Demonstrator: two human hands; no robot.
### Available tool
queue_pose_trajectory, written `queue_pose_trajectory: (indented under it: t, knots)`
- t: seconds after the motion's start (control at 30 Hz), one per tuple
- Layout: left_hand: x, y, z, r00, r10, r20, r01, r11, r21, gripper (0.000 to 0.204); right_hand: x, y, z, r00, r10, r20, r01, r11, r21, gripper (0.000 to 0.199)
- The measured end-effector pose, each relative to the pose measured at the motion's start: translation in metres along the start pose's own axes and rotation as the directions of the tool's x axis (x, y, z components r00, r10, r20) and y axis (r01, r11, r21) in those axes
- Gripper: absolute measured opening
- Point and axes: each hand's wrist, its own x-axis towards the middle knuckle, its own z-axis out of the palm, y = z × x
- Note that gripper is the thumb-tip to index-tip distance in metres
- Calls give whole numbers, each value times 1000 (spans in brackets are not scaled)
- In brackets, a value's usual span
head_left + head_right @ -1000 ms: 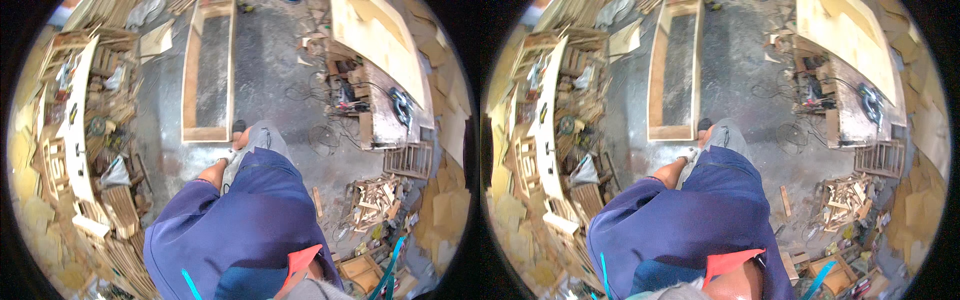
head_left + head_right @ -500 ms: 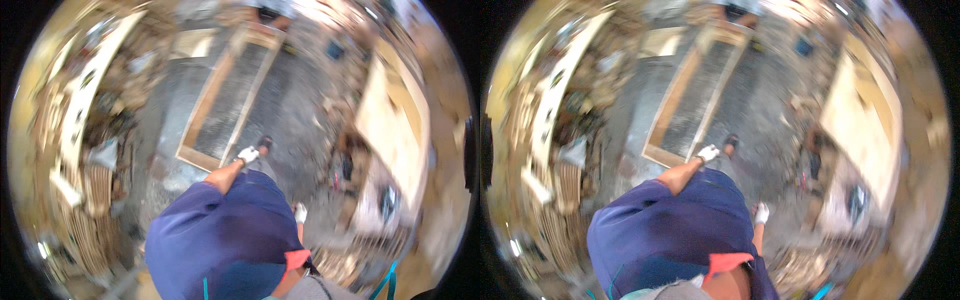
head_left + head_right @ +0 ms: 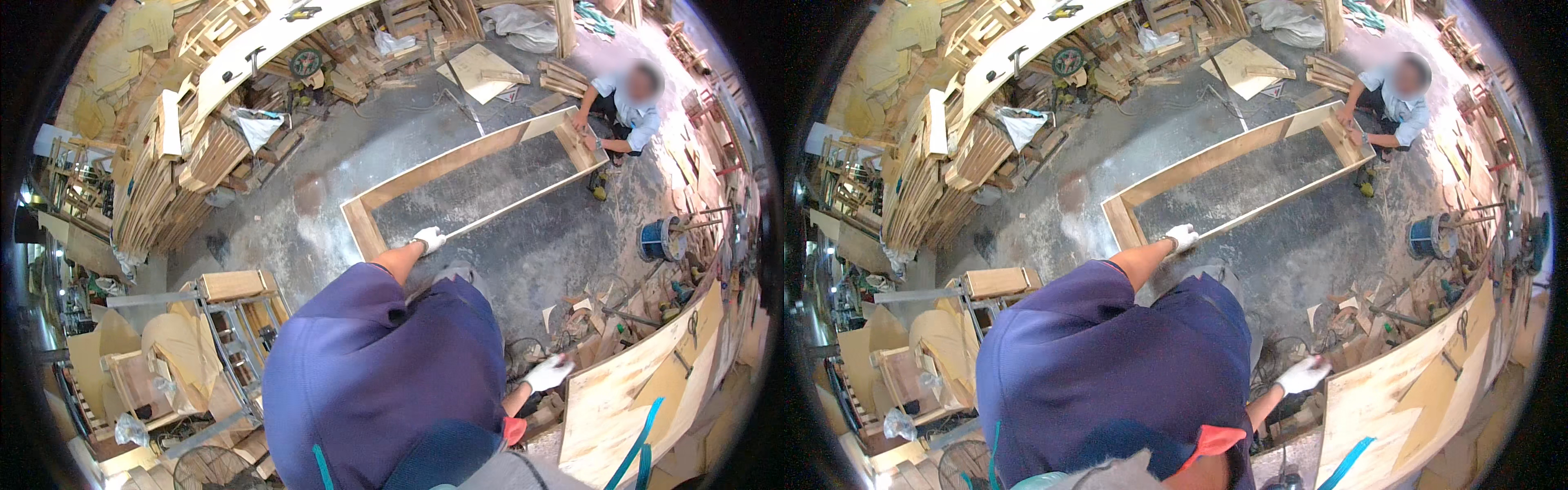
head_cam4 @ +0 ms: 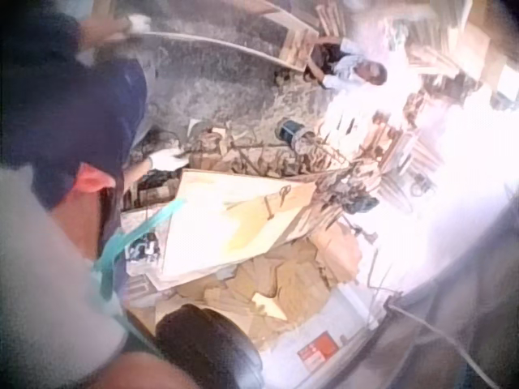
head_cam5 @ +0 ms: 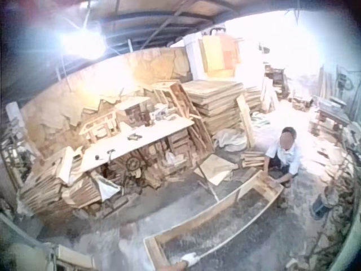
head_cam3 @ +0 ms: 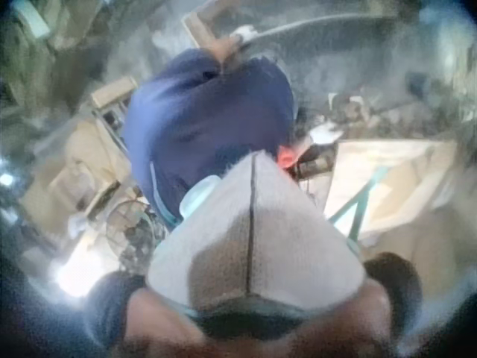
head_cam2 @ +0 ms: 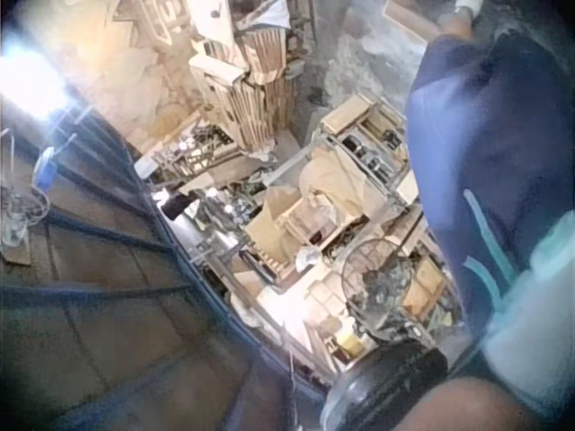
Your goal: The person uses a nail gun to fasten wooden planks into a frame, then measures the frame with a tape measure. The person sits on the floor during the task.
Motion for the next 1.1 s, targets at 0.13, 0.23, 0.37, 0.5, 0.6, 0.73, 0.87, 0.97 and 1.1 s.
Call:
queue_pose_trajectory:
  t: [0.13, 0.23, 0.37, 0.5, 0.6, 0.73, 0.87, 0.97, 1.1]
  knots:
    - [-13, 25, 28, 999, 43, 32, -41, 998, -47, 50, 113, 40, -6, 888, -292, -355, 178, 930, -320, 59]
    - [-17, 13, 69, 981, -46, 190, 86, 974, -209, 56, 160, 49, -24, 872, -204, -445, 59, 946, -319, 66]
    - [-67, -16, 113, 989, -18, 150, 28, 997, -67, 58, 196, 71, -35, 941, 10, -339, -123, 942, -313, 72]
    - [-89, -29, 145, 983, -107, 151, 112, 993, -23, 61, 200, 113, -28, 978, 12, -210, -124, 842, -526, 69]
    - [-98, -14, 172, 976, -131, 175, 171, 955, -243, 59, 196, 115, -21, 984, 20, -178, -114, 835, -538, 70]
    - [-125, 38, 198, 959, -216, 184, 278, 844, -459, 52, 195, 116, -21, 984, 5, -178, -105, 824, -557, 74]
    - [-146, 42, 216, 961, -230, 153, 273, 876, -398, 51, 195, 111, -21, 989, -21, -147, -68, 814, -577, 78]
    - [-143, 49, 214, 963, -222, 156, 262, 910, -322, 50, 195, 117, -20, 988, -5, -157, -90, 800, -593, 80]
    - [-144, 57, 220, 962, -224, 153, 259, 926, -273, 49, 193, 119, -21, 992, 22, -124, -99, 747, -657, 81]
